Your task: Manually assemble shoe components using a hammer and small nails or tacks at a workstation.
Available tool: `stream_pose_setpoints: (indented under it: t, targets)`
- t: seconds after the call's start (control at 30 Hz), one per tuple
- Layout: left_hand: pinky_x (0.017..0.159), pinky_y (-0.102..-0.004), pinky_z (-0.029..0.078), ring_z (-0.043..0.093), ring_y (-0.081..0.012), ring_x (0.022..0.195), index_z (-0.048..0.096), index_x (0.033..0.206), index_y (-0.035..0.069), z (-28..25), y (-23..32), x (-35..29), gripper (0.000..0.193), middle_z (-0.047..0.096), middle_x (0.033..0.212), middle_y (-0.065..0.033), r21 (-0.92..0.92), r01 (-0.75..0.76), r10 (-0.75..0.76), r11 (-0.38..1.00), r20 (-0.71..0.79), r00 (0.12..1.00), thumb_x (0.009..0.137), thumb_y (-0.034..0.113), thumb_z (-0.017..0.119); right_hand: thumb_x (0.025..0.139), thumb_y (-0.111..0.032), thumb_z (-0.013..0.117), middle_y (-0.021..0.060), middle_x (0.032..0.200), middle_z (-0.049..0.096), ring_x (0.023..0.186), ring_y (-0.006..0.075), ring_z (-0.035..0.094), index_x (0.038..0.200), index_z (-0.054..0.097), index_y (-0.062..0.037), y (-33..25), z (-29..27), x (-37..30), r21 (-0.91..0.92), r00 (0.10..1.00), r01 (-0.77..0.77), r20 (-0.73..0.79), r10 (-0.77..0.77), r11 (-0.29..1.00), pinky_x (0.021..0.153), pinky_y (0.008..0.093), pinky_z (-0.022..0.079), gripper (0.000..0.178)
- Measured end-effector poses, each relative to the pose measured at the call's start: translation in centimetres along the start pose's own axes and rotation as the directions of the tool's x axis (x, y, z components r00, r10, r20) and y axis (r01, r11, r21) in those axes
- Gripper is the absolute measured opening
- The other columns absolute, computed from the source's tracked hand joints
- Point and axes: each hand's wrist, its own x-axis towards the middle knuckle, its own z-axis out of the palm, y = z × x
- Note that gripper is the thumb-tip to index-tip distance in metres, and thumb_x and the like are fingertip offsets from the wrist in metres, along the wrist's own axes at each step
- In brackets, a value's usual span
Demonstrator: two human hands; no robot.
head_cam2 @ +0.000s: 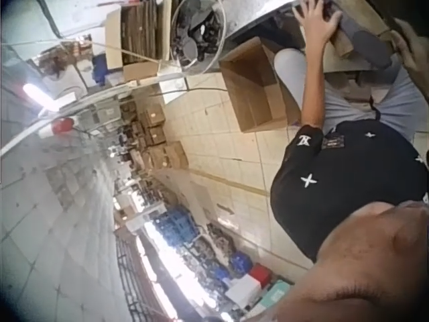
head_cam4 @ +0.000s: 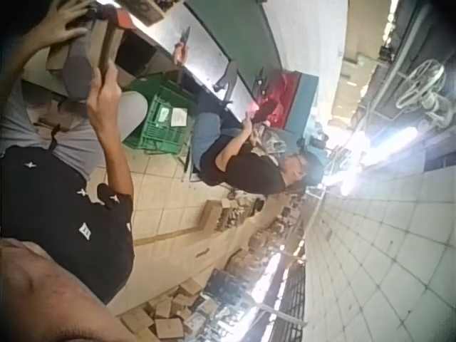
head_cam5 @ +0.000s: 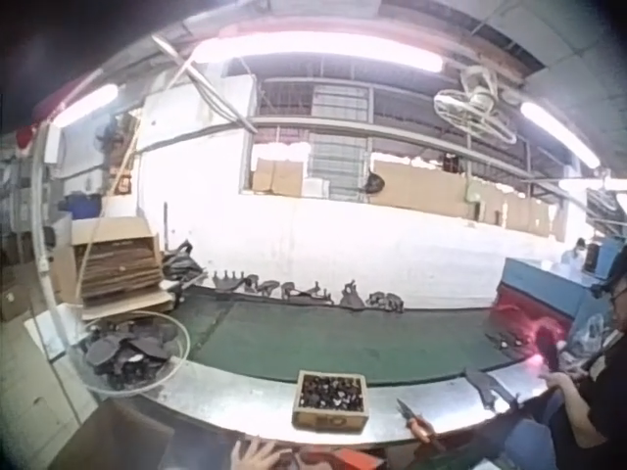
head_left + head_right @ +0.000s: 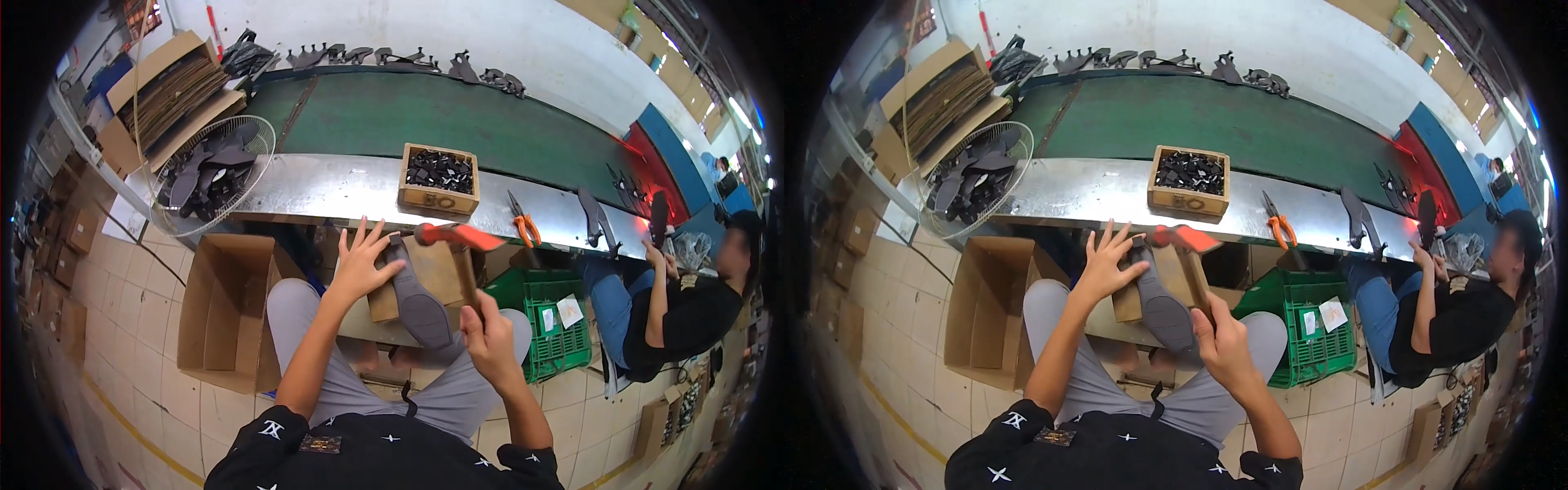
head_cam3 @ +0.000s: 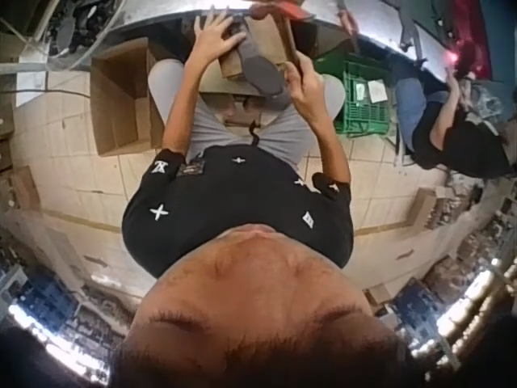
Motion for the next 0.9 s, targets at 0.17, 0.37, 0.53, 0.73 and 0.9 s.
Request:
stream_pose_setpoints:
  t: [0.17,0.37,0.53,0.73,0.9]
  targets:
    - [0.115,-0.0652,-0.004,0.010,-0.0332,0.152,0.038,0.150,0.008,-1.1,-0.3,0.0,0.098,0.026,0.162,-0.0081,-0.082,0.032,-0.018,0.996,0.163,0.987,0.078,0.070,0.062,0.099,-0.009,0.053,0.0050,0.074,0.058,0.059,0.0117,0.055,0.125,0.048,0.0023,-6.1,-1.8,1.7,0.234,0.969,0.191,-0.199,-0.146,0.953,0.050,0.0308,0.044,0.028]
    - [0.113,-0.0685,-0.006,0.007,-0.0370,0.152,0.025,0.154,0.002,-1.1,-0.7,0.9,0.119,0.020,0.163,-0.0105,-0.041,0.051,-0.037,0.998,0.281,0.959,0.072,0.081,0.057,0.101,-0.015,0.054,0.0092,0.060,0.053,0.052,0.0144,0.058,0.120,0.051,0.0011,0.2,1.1,3.8,-0.241,0.995,0.098,0.035,-0.093,0.966,0.045,0.0352,0.041,0.025]
    - [0.111,-0.0720,-0.002,0.036,-0.0305,0.143,0.064,0.129,0.010,-1.2,-0.6,0.6,0.057,0.057,0.140,-0.0103,-0.164,0.040,-0.024,0.986,0.104,0.994,0.088,0.051,0.064,0.105,-0.024,0.047,-0.0007,0.067,0.052,0.049,0.0042,0.045,0.115,0.057,0.0027,-4.3,-0.6,3.8,0.126,0.971,-0.032,-0.231,0.060,0.992,0.044,0.0208,0.034,0.030]
    - [0.061,-0.0406,0.046,0.059,-0.0347,0.070,0.063,0.084,0.000,-5.3,5.9,-2.6,0.022,0.059,0.076,-0.0163,-0.579,-0.342,0.326,0.740,-0.137,0.936,0.089,0.021,0.068,0.093,-0.013,0.066,0.0134,0.078,0.062,0.066,0.0279,0.064,0.130,0.058,-0.0018,1.7,-1.2,2.9,-0.393,0.951,0.183,-0.160,-0.263,0.901,0.060,0.0368,0.051,0.039]
    - [0.051,-0.0329,0.038,0.049,-0.0209,0.054,0.060,0.075,-0.005,-13.5,13.2,-6.3,0.025,0.052,0.064,-0.0107,-0.859,0.091,0.202,0.503,0.220,0.954,0.088,0.013,0.072,0.086,-0.016,0.070,0.0127,0.109,0.064,0.090,0.0279,0.063,0.127,0.062,-0.0068,2.7,1.0,2.8,-0.612,0.974,0.186,0.219,-0.061,0.769,0.071,0.0374,0.051,0.043]
